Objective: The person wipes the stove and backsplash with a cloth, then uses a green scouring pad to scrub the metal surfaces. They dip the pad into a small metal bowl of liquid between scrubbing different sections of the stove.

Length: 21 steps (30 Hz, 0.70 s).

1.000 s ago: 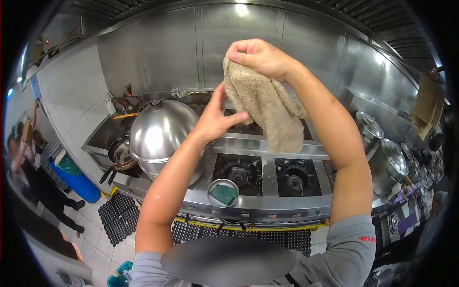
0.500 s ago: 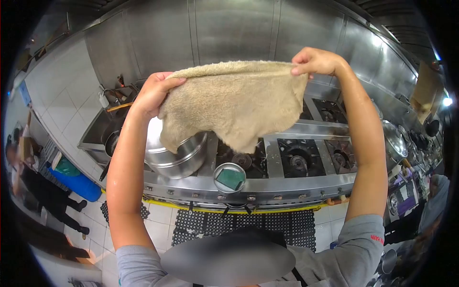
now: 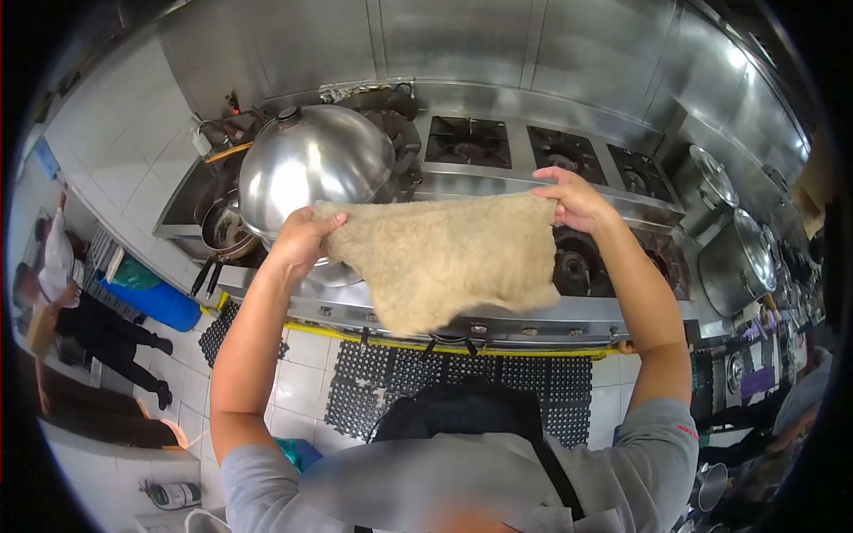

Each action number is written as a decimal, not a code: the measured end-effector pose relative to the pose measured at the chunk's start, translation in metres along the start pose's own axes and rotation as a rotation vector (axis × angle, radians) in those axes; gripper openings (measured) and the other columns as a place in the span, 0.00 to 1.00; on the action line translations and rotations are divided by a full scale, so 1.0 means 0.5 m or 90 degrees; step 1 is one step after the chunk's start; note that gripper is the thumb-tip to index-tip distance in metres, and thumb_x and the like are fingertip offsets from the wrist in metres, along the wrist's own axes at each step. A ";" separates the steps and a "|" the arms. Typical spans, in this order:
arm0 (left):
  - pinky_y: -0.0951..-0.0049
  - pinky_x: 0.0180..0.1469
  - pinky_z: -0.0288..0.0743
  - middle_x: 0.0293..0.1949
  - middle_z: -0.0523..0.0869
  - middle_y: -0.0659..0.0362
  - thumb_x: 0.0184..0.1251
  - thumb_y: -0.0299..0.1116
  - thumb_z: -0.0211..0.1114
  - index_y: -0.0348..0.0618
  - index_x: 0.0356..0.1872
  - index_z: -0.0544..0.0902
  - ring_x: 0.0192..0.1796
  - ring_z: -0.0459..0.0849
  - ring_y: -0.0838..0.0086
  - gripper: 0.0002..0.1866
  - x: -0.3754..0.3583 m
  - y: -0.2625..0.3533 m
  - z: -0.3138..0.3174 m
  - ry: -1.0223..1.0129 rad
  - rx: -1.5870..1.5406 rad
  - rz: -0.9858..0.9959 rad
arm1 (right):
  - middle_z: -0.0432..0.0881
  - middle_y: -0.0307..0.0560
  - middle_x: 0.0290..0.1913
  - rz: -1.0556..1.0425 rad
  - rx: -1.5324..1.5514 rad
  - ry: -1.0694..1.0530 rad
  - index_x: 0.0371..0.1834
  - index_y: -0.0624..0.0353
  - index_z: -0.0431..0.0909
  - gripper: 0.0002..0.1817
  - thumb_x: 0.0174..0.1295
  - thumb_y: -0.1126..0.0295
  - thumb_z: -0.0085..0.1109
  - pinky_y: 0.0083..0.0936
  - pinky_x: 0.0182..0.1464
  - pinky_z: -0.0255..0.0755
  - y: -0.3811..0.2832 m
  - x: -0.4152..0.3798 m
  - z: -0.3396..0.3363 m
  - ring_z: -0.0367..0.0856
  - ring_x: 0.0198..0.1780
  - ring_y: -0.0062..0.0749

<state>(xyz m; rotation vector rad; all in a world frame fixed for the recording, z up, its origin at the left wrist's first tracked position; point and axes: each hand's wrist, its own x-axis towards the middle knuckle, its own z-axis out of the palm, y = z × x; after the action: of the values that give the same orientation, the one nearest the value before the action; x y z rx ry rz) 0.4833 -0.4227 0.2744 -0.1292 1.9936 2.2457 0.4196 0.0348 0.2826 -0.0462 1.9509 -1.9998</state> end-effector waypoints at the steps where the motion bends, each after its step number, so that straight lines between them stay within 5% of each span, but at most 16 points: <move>1: 0.65 0.48 0.83 0.41 0.87 0.50 0.70 0.31 0.68 0.31 0.49 0.80 0.46 0.87 0.67 0.14 0.000 0.002 0.003 0.006 0.001 0.001 | 0.84 0.42 0.44 0.009 0.010 -0.014 0.50 0.60 0.78 0.11 0.68 0.69 0.62 0.31 0.48 0.78 -0.002 0.004 -0.005 0.83 0.45 0.29; 4: 0.70 0.43 0.80 0.35 0.86 0.56 0.71 0.29 0.66 0.34 0.45 0.82 0.41 0.85 0.73 0.09 -0.003 0.004 0.007 0.153 0.080 0.020 | 0.83 0.42 0.41 -0.053 -0.022 -0.011 0.48 0.58 0.79 0.10 0.68 0.67 0.63 0.31 0.46 0.77 -0.002 0.022 0.006 0.81 0.42 0.27; 9: 0.71 0.43 0.77 0.36 0.86 0.59 0.64 0.35 0.74 0.35 0.44 0.83 0.39 0.83 0.75 0.16 -0.032 0.032 0.004 0.025 0.245 0.143 | 0.81 0.40 0.37 -0.150 -0.043 -0.044 0.46 0.57 0.80 0.11 0.65 0.64 0.67 0.29 0.46 0.73 -0.020 0.011 0.024 0.78 0.39 0.26; 11: 0.69 0.45 0.78 0.38 0.88 0.53 0.62 0.41 0.74 0.34 0.48 0.84 0.41 0.85 0.71 0.21 -0.079 0.066 0.027 0.062 0.625 0.269 | 0.82 0.41 0.38 -0.349 -0.483 0.007 0.41 0.60 0.81 0.13 0.62 0.63 0.70 0.27 0.47 0.72 -0.042 -0.026 0.047 0.78 0.39 0.28; 14: 0.68 0.46 0.77 0.38 0.88 0.49 0.62 0.38 0.74 0.34 0.49 0.84 0.41 0.86 0.68 0.20 -0.067 0.070 -0.002 0.073 0.710 0.222 | 0.82 0.42 0.41 -0.399 -0.713 0.030 0.35 0.63 0.80 0.10 0.60 0.69 0.70 0.24 0.46 0.71 -0.074 -0.016 0.033 0.78 0.44 0.25; 16: 0.68 0.47 0.77 0.42 0.89 0.49 0.66 0.37 0.70 0.35 0.48 0.86 0.42 0.87 0.67 0.17 -0.064 0.079 -0.015 0.055 0.705 0.312 | 0.84 0.43 0.41 -0.415 -0.618 0.010 0.32 0.62 0.81 0.07 0.63 0.70 0.66 0.23 0.42 0.73 -0.099 -0.013 0.033 0.80 0.40 0.24; 18: 0.68 0.49 0.78 0.45 0.88 0.52 0.71 0.37 0.64 0.35 0.50 0.85 0.42 0.87 0.67 0.16 -0.060 0.081 -0.006 0.007 0.161 0.103 | 0.84 0.41 0.34 -0.177 -0.155 -0.024 0.32 0.60 0.82 0.06 0.65 0.70 0.62 0.22 0.39 0.74 -0.123 -0.012 0.056 0.81 0.34 0.23; 19: 0.68 0.50 0.79 0.45 0.87 0.55 0.74 0.39 0.60 0.36 0.55 0.83 0.42 0.86 0.69 0.18 -0.097 0.106 0.052 0.056 0.082 0.043 | 0.85 0.40 0.32 -0.185 -0.066 -0.032 0.32 0.60 0.84 0.08 0.66 0.69 0.59 0.22 0.40 0.76 -0.116 -0.011 0.085 0.83 0.32 0.23; 21: 0.69 0.48 0.81 0.45 0.86 0.55 0.78 0.46 0.56 0.36 0.60 0.78 0.39 0.86 0.70 0.23 -0.083 0.072 0.099 0.029 -0.023 -0.001 | 0.87 0.39 0.35 -0.248 -0.209 -0.055 0.37 0.62 0.86 0.08 0.65 0.69 0.61 0.23 0.43 0.78 -0.117 -0.033 0.163 0.84 0.38 0.22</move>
<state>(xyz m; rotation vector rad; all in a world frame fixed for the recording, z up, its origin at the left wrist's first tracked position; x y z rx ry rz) 0.5198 -0.3793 0.3218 -0.1871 1.9746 2.2989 0.4431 -0.0397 0.3475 -0.6246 2.3295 -1.8267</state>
